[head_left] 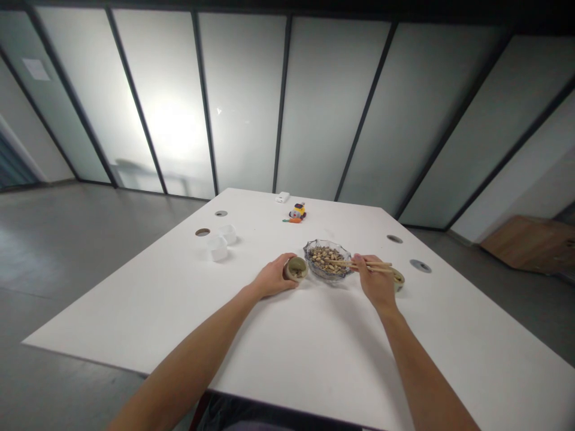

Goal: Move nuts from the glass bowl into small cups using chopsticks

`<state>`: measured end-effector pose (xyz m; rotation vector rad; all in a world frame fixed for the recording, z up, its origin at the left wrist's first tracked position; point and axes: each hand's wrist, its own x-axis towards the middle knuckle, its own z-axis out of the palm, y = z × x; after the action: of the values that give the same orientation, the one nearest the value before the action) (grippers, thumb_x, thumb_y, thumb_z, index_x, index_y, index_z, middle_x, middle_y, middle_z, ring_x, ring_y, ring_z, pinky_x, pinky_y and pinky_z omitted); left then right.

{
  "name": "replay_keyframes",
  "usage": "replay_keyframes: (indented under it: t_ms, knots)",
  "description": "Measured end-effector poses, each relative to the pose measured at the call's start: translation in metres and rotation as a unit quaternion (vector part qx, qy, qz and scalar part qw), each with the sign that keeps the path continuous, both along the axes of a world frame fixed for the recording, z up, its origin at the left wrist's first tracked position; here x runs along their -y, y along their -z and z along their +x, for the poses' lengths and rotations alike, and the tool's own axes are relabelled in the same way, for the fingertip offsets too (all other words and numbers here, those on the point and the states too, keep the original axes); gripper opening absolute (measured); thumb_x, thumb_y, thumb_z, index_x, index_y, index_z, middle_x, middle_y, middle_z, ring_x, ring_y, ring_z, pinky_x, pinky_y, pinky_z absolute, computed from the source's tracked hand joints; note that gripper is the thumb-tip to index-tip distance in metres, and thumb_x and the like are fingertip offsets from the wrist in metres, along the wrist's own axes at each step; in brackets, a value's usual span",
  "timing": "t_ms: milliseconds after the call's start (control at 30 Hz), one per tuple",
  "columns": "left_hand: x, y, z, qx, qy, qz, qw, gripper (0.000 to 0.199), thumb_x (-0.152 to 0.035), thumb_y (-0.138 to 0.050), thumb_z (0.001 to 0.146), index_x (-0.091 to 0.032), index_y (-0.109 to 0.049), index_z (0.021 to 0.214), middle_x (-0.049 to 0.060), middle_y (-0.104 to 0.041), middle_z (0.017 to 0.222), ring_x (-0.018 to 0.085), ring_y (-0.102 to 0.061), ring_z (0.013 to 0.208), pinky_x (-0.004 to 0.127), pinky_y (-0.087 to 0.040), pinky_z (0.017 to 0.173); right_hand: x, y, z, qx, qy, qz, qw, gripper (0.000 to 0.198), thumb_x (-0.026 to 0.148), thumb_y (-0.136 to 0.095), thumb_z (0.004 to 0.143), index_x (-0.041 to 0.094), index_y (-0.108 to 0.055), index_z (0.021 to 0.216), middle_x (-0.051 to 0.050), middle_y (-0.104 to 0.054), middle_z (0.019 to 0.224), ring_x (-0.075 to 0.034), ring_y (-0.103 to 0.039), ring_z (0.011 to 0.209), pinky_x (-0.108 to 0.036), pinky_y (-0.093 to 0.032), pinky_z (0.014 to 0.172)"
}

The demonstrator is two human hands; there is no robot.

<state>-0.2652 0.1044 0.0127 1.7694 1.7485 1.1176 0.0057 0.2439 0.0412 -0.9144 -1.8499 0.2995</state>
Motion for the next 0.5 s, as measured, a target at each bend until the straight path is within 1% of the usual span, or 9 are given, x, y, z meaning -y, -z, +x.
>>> replay_keyframes:
  t_ms: [167, 333, 500]
  knots:
    - [0.0001, -0.0005, 0.0006, 0.001, -0.005, -0.005, 1.0, 0.078, -0.025, -0.083, 0.07, -0.027, -0.054, 0.143, 0.006, -0.077, 0.12, 0.029, -0.073, 0.106, 0.04, -0.057, 0.094, -0.0006, 0.0007, 0.0004, -0.007, -0.007, -0.001, 1.0, 0.063, 0.077, -0.047, 0.097, 0.024, -0.073, 0.074, -0.008, -0.076, 0.078, -0.025, -0.071, 0.077, -0.039, -0.052, 0.074]
    - [-0.0006, 0.0, 0.0001, 0.007, 0.002, -0.003, 1.0, 0.078, -0.026, -0.082, 0.071, -0.027, -0.054, 0.144, 0.006, -0.076, 0.122, 0.029, -0.073, 0.106, 0.039, -0.058, 0.094, -0.0014, 0.001, 0.0009, -0.015, 0.004, 0.01, 1.0, 0.063, 0.077, -0.046, 0.097, 0.024, -0.073, 0.074, -0.008, -0.077, 0.078, -0.025, -0.072, 0.077, -0.038, -0.053, 0.076]
    - [-0.0015, 0.0017, -0.0004, 0.006, 0.005, 0.0, 1.0, 0.078, -0.027, -0.082, 0.072, -0.027, -0.054, 0.144, 0.006, -0.076, 0.124, 0.029, -0.073, 0.107, 0.039, -0.058, 0.094, -0.0033, 0.0039, 0.0016, -0.045, 0.013, 0.001, 0.999, 0.062, 0.076, -0.046, 0.098, 0.023, -0.072, 0.079, -0.009, -0.078, 0.081, -0.024, -0.074, 0.075, -0.037, -0.056, 0.074]
